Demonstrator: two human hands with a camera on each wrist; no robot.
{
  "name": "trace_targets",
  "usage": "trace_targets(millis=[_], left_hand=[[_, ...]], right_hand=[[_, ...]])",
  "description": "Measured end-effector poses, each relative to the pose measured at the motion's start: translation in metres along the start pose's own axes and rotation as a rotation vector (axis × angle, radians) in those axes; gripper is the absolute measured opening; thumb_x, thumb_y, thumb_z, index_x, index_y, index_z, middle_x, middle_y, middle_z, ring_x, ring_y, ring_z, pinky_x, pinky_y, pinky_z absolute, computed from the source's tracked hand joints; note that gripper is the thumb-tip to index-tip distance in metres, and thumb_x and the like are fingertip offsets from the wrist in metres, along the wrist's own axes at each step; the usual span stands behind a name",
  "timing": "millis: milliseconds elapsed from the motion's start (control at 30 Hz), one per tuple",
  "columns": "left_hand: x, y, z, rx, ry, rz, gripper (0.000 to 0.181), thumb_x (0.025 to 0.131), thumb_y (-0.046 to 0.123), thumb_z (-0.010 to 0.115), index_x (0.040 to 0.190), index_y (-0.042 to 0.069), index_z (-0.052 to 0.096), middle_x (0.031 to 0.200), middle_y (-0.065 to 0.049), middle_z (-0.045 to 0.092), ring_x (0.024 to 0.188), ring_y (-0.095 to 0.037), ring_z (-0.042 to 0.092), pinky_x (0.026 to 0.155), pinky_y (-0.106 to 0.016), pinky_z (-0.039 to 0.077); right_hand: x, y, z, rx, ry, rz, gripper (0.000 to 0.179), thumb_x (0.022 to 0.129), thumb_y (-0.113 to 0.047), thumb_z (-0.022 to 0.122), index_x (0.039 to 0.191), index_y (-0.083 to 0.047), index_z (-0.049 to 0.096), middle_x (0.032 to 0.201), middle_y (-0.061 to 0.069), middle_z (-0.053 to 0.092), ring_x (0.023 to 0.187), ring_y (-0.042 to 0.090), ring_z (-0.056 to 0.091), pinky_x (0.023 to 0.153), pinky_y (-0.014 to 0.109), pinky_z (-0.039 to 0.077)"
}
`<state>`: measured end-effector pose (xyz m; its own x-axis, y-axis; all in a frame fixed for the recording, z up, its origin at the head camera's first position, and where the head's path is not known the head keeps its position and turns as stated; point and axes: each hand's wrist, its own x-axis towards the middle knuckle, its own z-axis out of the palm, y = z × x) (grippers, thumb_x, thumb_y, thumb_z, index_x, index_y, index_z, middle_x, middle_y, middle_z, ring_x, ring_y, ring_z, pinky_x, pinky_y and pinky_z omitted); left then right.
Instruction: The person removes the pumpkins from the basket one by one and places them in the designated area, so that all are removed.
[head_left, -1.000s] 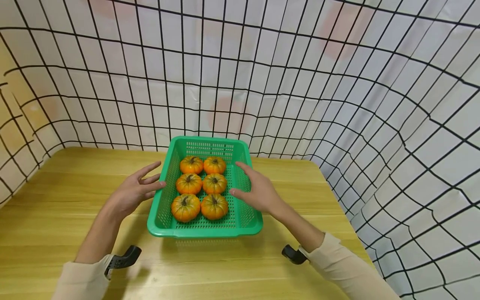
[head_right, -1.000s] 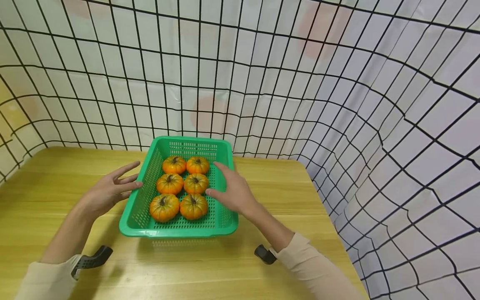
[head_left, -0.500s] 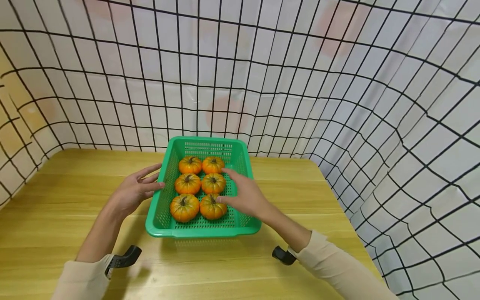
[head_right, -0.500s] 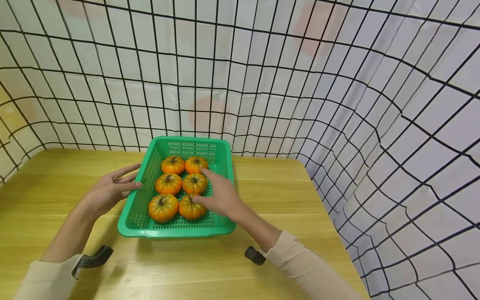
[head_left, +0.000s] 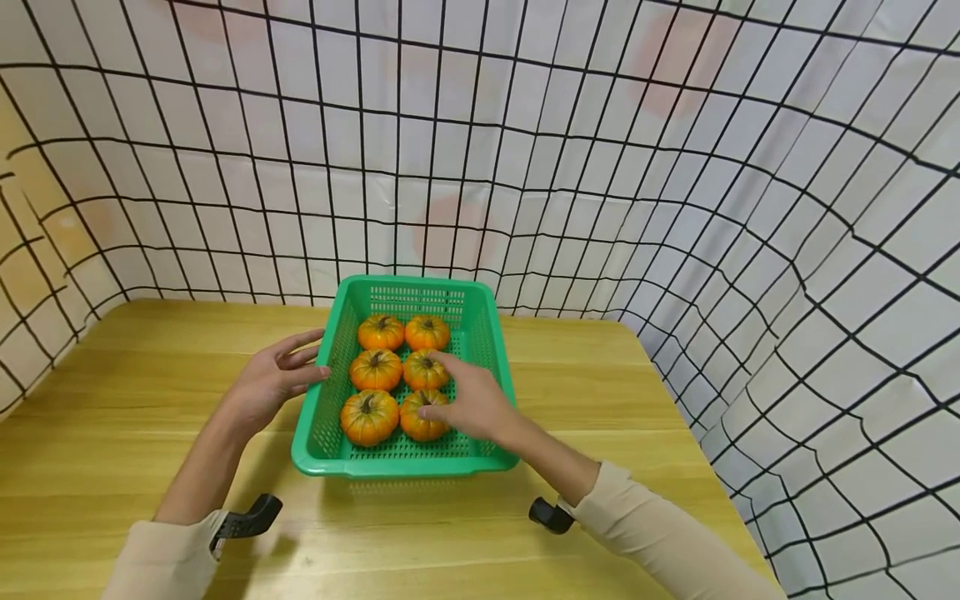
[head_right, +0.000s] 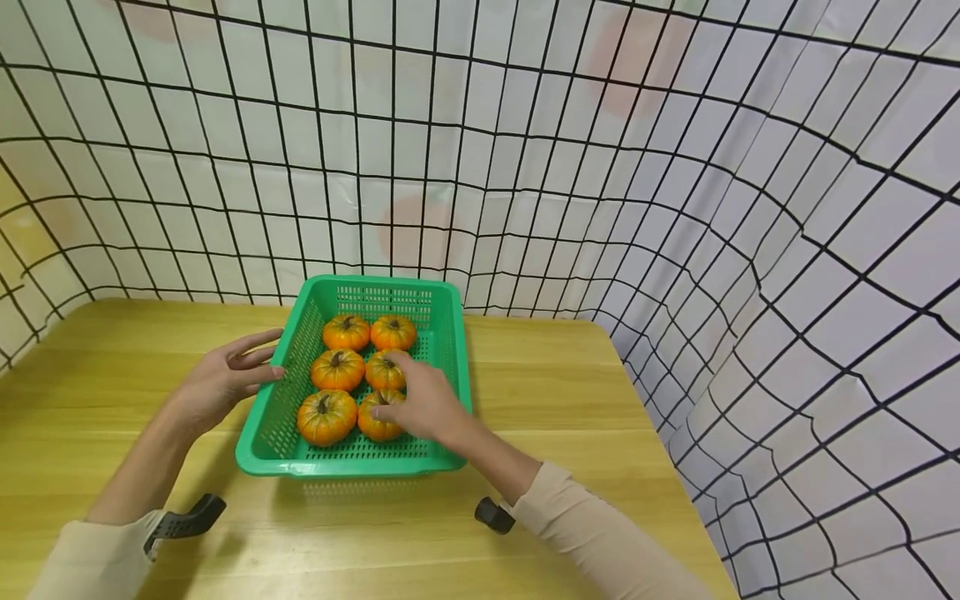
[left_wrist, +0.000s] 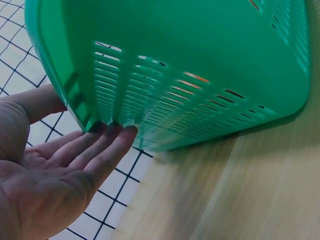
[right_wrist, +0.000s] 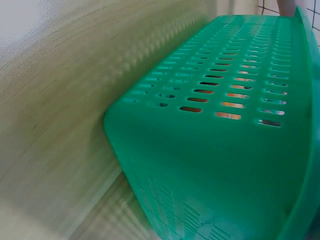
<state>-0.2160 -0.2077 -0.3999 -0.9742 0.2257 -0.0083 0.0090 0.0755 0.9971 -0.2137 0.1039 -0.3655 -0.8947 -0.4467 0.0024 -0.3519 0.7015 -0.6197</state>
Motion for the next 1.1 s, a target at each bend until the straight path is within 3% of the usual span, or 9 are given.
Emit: trace_targets(millis=[400,1100], left_hand=[[0.001,-0.007,0.0,0.013,0.013,0.005,0.079,0.097,0.015,0.069,0.161,0.006,0.024,0.158,-0.028,0.037,0.116,-0.001,0.061,0.092,-0.018,0.053],[0.002,-0.009,-0.001,-0.074,0.005,0.012,0.079,0.095,0.01,0.07,0.16,0.005,0.025,0.157,-0.03,0.036,0.115,-0.007,0.066,0.091,-0.023,0.056]], right_hand=[[0.007,0.007,0.011,-0.012,-0.016,-0.001,0.079,0.084,-0.031,0.085,0.151,-0.014,0.046,0.149,0.015,0.054,0.134,0.037,0.053,0.106,0.054,0.048],[0.009,0.016,0.019,-0.021,-0.037,0.004,0.08,0.082,-0.035,0.086,0.15,-0.015,0.049,0.149,0.011,0.055,0.134,0.034,0.054,0.108,0.052,0.046]])
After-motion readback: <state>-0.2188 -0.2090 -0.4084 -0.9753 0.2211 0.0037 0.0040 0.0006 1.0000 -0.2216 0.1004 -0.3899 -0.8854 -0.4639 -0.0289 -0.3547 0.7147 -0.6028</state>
